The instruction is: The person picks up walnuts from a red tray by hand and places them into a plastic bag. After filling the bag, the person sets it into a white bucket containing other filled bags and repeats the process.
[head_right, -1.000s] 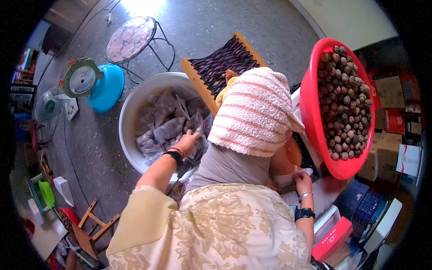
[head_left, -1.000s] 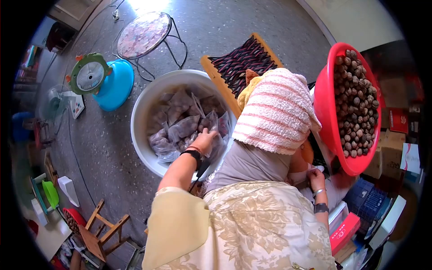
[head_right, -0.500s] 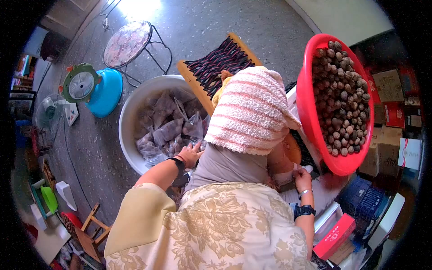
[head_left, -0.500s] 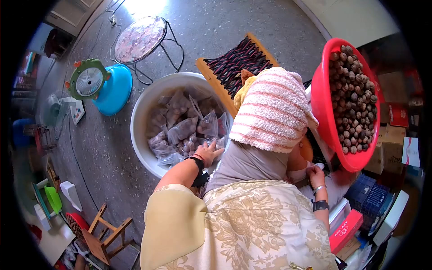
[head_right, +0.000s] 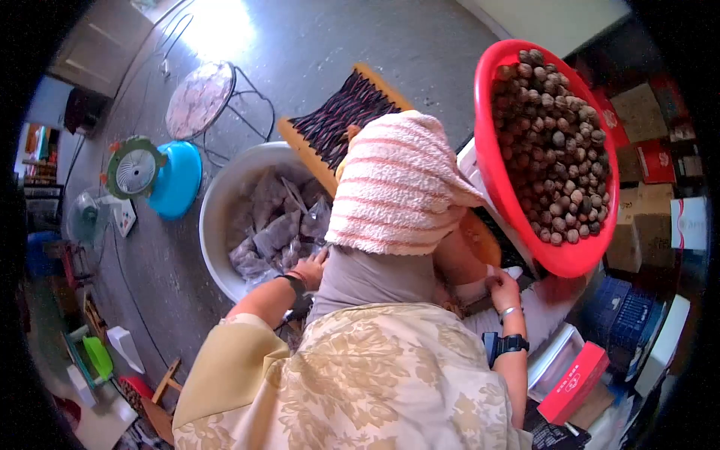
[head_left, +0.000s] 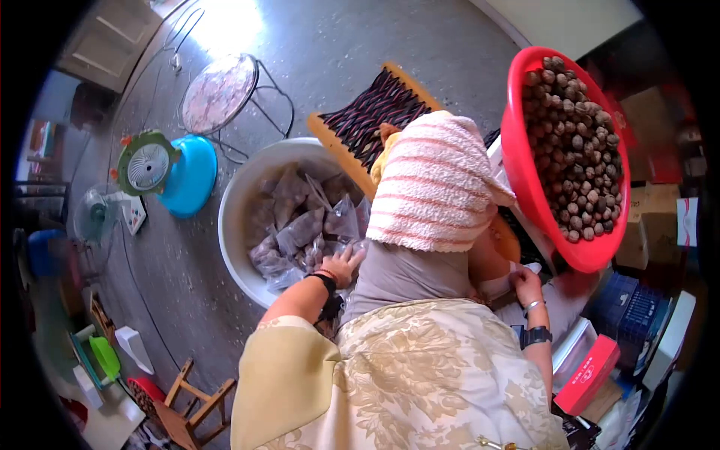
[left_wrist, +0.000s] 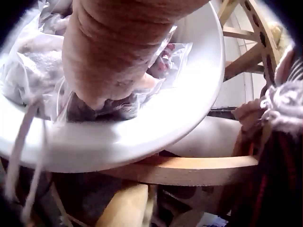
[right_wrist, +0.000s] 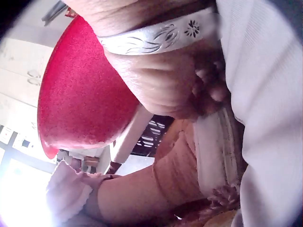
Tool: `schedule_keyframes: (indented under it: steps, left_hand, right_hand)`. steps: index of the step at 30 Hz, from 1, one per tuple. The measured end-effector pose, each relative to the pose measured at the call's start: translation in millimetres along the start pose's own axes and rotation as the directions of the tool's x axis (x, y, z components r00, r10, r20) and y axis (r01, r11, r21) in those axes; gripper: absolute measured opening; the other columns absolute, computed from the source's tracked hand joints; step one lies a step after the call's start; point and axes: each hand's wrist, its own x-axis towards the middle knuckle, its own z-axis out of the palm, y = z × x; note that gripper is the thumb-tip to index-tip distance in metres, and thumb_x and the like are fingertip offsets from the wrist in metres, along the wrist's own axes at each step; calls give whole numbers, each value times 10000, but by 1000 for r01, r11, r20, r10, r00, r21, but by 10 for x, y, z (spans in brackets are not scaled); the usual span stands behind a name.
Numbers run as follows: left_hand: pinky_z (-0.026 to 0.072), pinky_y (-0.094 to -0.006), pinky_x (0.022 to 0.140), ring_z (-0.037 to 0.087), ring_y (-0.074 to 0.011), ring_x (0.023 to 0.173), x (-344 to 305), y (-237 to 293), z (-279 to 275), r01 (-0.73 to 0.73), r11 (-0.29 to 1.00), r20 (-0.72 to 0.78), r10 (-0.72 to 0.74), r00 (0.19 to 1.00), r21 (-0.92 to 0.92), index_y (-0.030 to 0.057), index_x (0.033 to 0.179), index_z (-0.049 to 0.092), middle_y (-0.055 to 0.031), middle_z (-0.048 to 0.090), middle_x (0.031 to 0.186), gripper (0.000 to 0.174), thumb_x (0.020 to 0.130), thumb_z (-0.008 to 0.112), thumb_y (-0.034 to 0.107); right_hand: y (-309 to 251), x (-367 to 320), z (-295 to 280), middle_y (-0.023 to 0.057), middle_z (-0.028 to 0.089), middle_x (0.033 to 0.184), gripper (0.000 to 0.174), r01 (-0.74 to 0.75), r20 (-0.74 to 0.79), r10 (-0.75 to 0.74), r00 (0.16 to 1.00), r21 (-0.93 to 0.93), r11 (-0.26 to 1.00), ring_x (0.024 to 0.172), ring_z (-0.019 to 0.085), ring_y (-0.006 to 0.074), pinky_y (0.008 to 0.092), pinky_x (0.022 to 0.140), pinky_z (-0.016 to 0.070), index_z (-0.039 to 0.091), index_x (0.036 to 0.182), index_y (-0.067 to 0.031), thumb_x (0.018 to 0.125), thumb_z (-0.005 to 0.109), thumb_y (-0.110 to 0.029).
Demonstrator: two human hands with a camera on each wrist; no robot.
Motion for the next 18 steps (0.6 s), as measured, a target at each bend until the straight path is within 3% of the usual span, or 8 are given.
schedule_keyframes:
  steps: [6, 7, 8, 12, 13, 14, 16, 18]
  left_hand:
    - [436, -563, 1003, 503, -446, 1258, 0, -19, -322, -73, 987, 148, 94, 985, -144, 197, 1503, 308, -184, 280, 1564, 709, 866, 579, 347]
    - [454, -547, 989, 511, -444, 1245, 407, -436, 319, -159, 920, -64, 146, 987, -358, 127, 1431, 420, -219, 424, 1466, 641, 866, 589, 377]
    - [448, -492, 1013, 480, -410, 1287, 671, -646, 665, -274, 475, -166, 256, 952, -837, 93, 1372, 505, -240, 508, 1388, 605, 863, 597, 408]
    - [407, -341, 1037, 529, -248, 1213, 237, -279, -404, -303, 423, -285, 106, 952, -854, -5, 1282, 581, -180, 601, 1284, 455, 953, 550, 308]
    - [449, -355, 967, 578, -274, 1108, 539, -369, -327, -149, -446, -222, 117, 968, -883, -6, 1279, 568, -166, 631, 1200, 404, 951, 554, 229]
    - [449, -355, 967, 578, -274, 1108, 518, -295, -528, -136, -411, -220, 164, 962, -901, -6, 1279, 568, -166, 631, 1200, 404, 951, 554, 229]
    - [480, -275, 752, 587, -120, 839, 23, -181, -1025, -456, 414, -529, -76, 845, -788, 4, 1062, 637, -34, 660, 956, 172, 924, 547, 52]
    - [466, -267, 713, 546, -104, 762, -327, 278, -1587, -521, 641, -708, -51, 705, -564, -7, 977, 637, -12, 623, 854, 124, 944, 571, 92]
  right_hand:
    - [-551, -266, -111, 182, 710, 926, 226, 38, -44, -40, 998, -43, 998, 855, 678, 276, 385, 801, 522, 698, 1001, -36, 891, 648, -227]
    - [-485, -229, -75, 167, 711, 926, 226, 27, -38, -29, 999, -45, 999, 830, 660, 244, 376, 790, 522, 700, 999, -46, 904, 644, -243]
    - [-363, -164, -13, 153, 713, 927, 226, 8, -34, -10, 999, -44, 999, 805, 642, 212, 366, 780, 522, 702, 997, -56, 916, 640, -259]
    - [-248, -139, 74, 171, 714, 932, 239, 36, -135, -29, 990, 48, 998, 872, 688, 304, 407, 792, 529, 700, 945, -62, 908, 652, -293]
    - [-178, -116, 133, 172, 711, 925, 232, 84, -197, -70, 978, 63, 994, 870, 685, 322, 423, 783, 530, 696, 934, -63, 897, 659, -290]
    - [-138, -89, 166, 172, 707, 919, 226, 143, -250, -122, 960, 65, 988, 867, 683, 341, 439, 774, 530, 692, 922, -65, 886, 667, -287]
    - [-280, -146, 51, 167, 702, 907, 147, 59, -242, -39, 970, 74, 996, 887, 674, 355, 441, 786, 531, 691, 903, -88, 824, 632, -197]
    - [-287, -155, 20, 168, 701, 895, 148, 49, -281, -9, 960, 136, 990, 877, 675, 357, 447, 782, 532, 682, 889, -87, 819, 646, -211]
